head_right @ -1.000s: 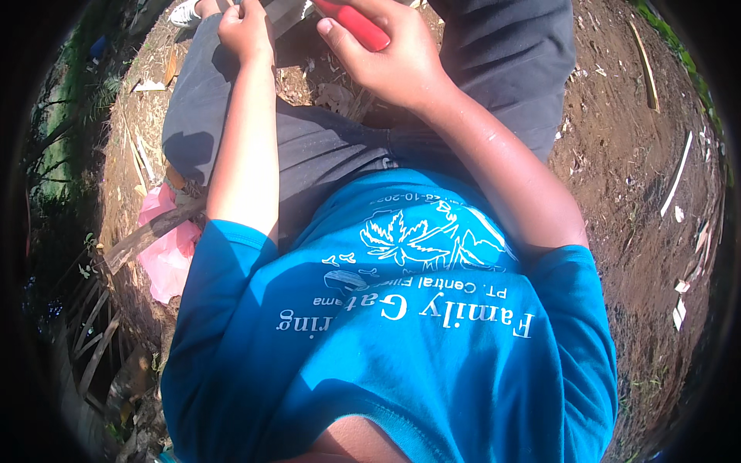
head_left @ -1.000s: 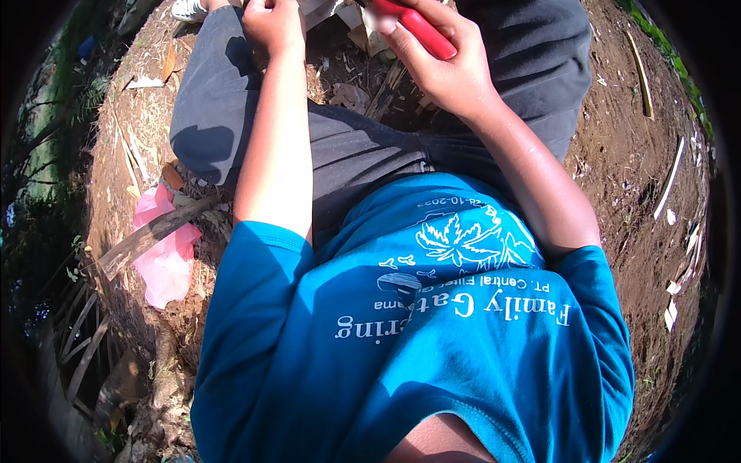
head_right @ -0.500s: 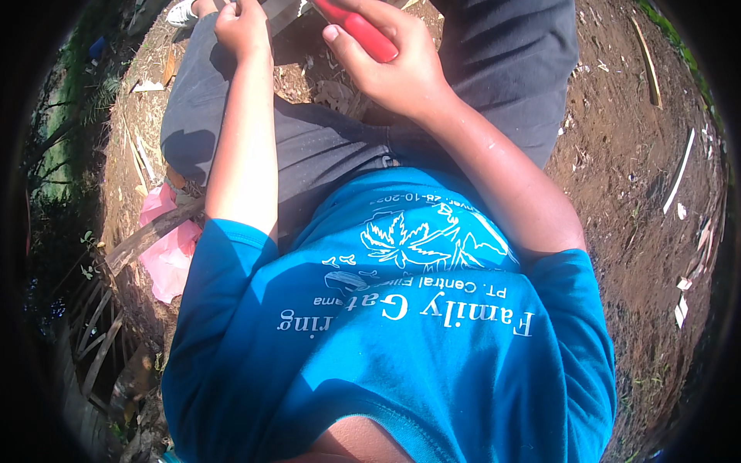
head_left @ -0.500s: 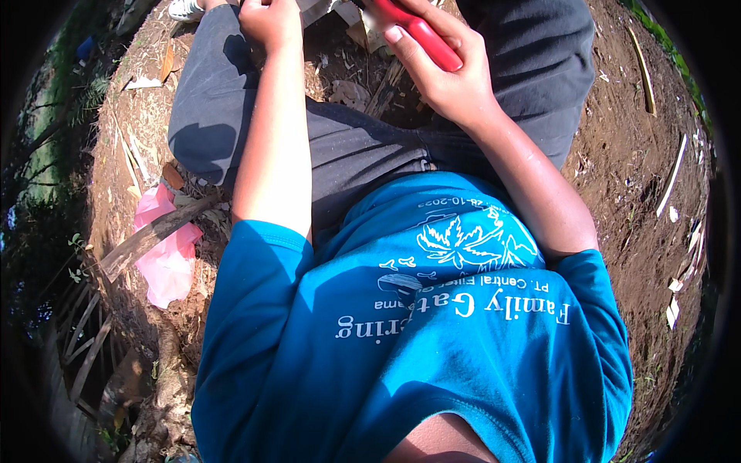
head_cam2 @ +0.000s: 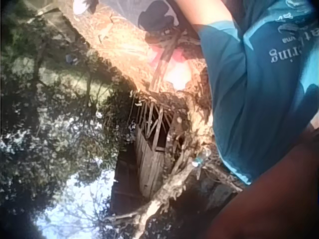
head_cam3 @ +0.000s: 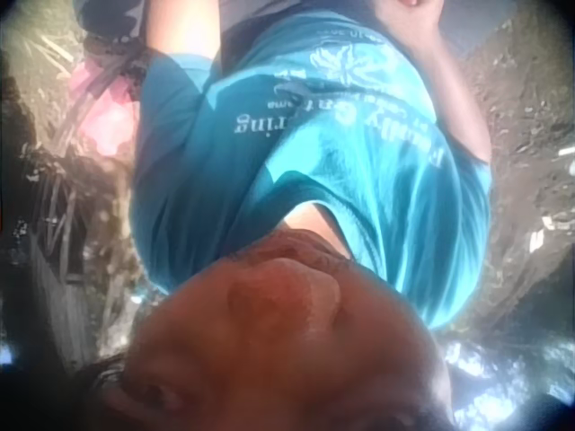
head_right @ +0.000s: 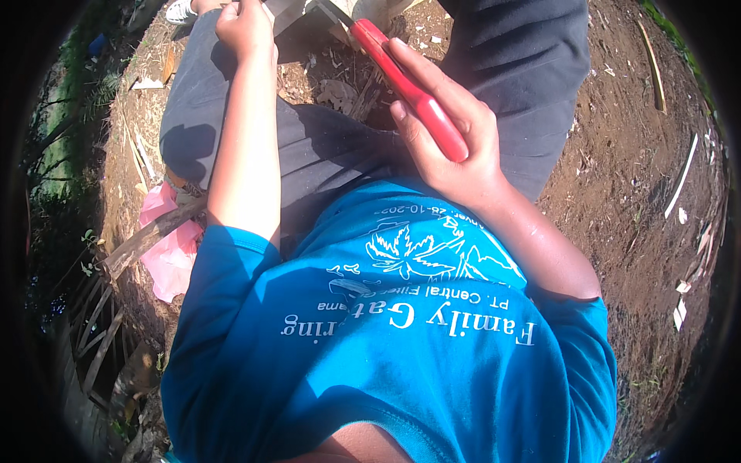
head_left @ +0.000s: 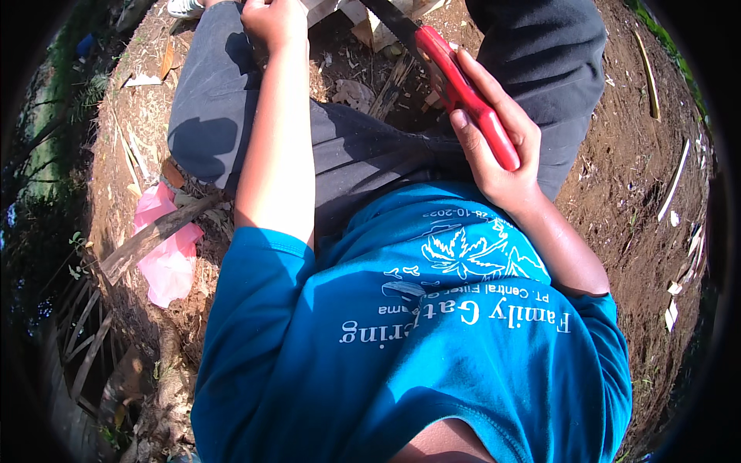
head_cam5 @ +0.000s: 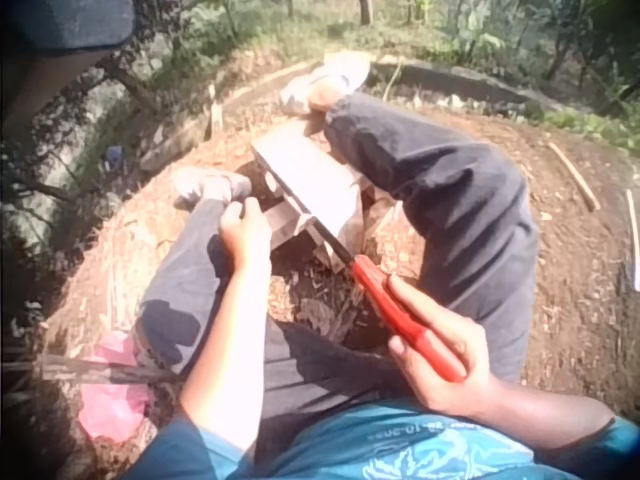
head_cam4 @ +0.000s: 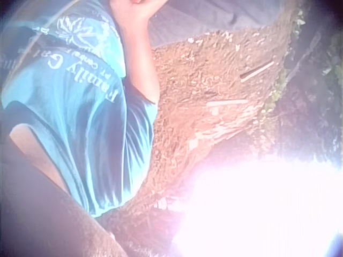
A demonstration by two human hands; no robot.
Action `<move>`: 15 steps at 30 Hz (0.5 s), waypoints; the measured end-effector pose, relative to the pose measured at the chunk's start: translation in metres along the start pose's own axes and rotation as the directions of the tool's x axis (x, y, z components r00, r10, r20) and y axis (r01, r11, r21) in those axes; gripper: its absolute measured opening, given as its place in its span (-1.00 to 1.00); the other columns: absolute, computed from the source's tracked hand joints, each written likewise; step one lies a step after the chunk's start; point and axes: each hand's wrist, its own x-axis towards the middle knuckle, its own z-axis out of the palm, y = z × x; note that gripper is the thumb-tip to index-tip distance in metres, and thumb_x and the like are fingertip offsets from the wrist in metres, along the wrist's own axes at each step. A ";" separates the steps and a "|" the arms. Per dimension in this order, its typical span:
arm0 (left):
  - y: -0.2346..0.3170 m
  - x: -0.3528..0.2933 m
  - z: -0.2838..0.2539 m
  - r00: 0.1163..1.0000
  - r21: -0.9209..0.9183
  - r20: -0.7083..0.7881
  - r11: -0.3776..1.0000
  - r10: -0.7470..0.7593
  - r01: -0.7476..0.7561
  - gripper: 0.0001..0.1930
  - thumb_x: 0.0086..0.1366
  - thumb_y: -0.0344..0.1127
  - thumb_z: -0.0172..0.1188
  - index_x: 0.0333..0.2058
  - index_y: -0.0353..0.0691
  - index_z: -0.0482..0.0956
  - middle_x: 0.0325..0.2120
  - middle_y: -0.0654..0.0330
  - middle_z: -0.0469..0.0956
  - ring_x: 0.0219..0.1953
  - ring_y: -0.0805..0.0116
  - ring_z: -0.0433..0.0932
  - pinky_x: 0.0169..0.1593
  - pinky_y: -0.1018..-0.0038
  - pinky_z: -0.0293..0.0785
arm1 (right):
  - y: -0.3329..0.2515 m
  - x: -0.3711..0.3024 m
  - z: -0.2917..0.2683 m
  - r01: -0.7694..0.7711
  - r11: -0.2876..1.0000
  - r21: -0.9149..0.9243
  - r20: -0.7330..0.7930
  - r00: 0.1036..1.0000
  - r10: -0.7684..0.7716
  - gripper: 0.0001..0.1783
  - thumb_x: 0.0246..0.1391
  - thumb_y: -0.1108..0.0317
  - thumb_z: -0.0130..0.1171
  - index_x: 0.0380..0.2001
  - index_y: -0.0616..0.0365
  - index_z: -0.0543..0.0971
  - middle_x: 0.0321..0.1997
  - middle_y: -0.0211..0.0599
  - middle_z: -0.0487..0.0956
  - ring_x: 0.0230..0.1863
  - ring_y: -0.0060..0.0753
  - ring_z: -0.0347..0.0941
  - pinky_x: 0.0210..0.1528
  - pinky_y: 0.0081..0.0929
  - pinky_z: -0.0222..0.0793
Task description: The person saws a wooden structure using a handsaw and then uses a hammer and a small tool to work on a wooden joint.
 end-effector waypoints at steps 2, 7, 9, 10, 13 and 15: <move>0.006 -0.003 -0.001 0.999 0.024 0.031 1.000 0.008 -0.008 -0.67 0.31 -0.18 0.17 -0.49 -0.35 0.45 -0.62 0.00 0.47 -0.50 0.15 0.42 -0.32 0.18 0.35 | -0.002 0.005 0.003 0.007 1.000 0.028 -0.033 0.999 -0.006 -0.41 0.25 0.52 0.19 0.35 0.14 0.45 0.17 -0.16 0.63 0.04 -0.52 0.59 0.14 -0.53 0.44; 0.003 -0.005 -0.005 0.983 0.149 0.011 0.972 0.185 -0.184 -0.64 0.31 -0.17 0.20 -0.52 -0.36 0.43 -0.63 -0.04 0.42 -0.53 0.18 0.35 -0.34 0.18 0.31 | 0.019 0.084 0.033 -0.076 0.992 0.098 0.025 0.997 0.074 -0.45 0.26 0.51 0.18 0.32 0.22 0.44 0.03 -0.25 0.64 -0.12 -0.61 0.55 -0.07 -0.66 0.46; -0.002 -0.002 -0.005 0.980 0.138 0.030 0.970 0.198 -0.200 -0.64 0.31 -0.15 0.20 -0.50 -0.36 0.45 -0.62 -0.04 0.44 -0.52 0.16 0.37 -0.33 0.17 0.32 | 0.028 0.113 0.050 0.057 0.998 0.019 -0.051 0.997 -0.056 -0.49 0.20 0.60 0.13 0.24 0.27 0.51 -0.19 -0.33 0.65 -0.26 -0.66 0.49 -0.16 -0.64 0.45; -0.005 0.001 -0.006 0.978 0.133 0.031 0.969 0.207 -0.209 -0.64 0.31 -0.14 0.20 -0.49 -0.36 0.46 -0.60 -0.05 0.46 -0.51 0.14 0.39 -0.32 0.17 0.33 | 0.025 0.112 0.051 0.027 0.998 0.063 -0.042 0.999 -0.024 -0.50 0.20 0.61 0.13 0.24 0.28 0.51 -0.17 -0.31 0.65 -0.24 -0.65 0.51 -0.14 -0.63 0.45; 0.004 -0.005 -0.001 0.986 0.151 0.025 0.975 0.162 -0.164 -0.64 0.31 -0.13 0.19 -0.46 -0.36 0.49 -0.57 -0.08 0.51 -0.49 0.08 0.45 -0.30 0.17 0.36 | 0.031 0.101 0.052 0.145 0.986 0.076 -0.123 0.983 -0.135 -0.50 0.21 0.62 0.10 0.24 0.30 0.51 0.01 -0.19 0.66 -0.04 -0.56 0.54 0.06 -0.58 0.45; 0.016 -0.008 -0.009 0.993 0.204 -0.005 0.972 0.117 -0.114 -0.65 0.30 -0.12 0.19 -0.45 -0.36 0.51 -0.55 -0.09 0.54 -0.47 0.05 0.48 -0.29 0.17 0.37 | 0.020 0.074 0.039 0.049 0.999 -0.005 -0.045 0.998 -0.050 -0.44 0.27 0.51 0.15 0.35 0.19 0.42 0.04 -0.30 0.66 -0.20 -0.70 0.52 -0.15 -0.71 0.43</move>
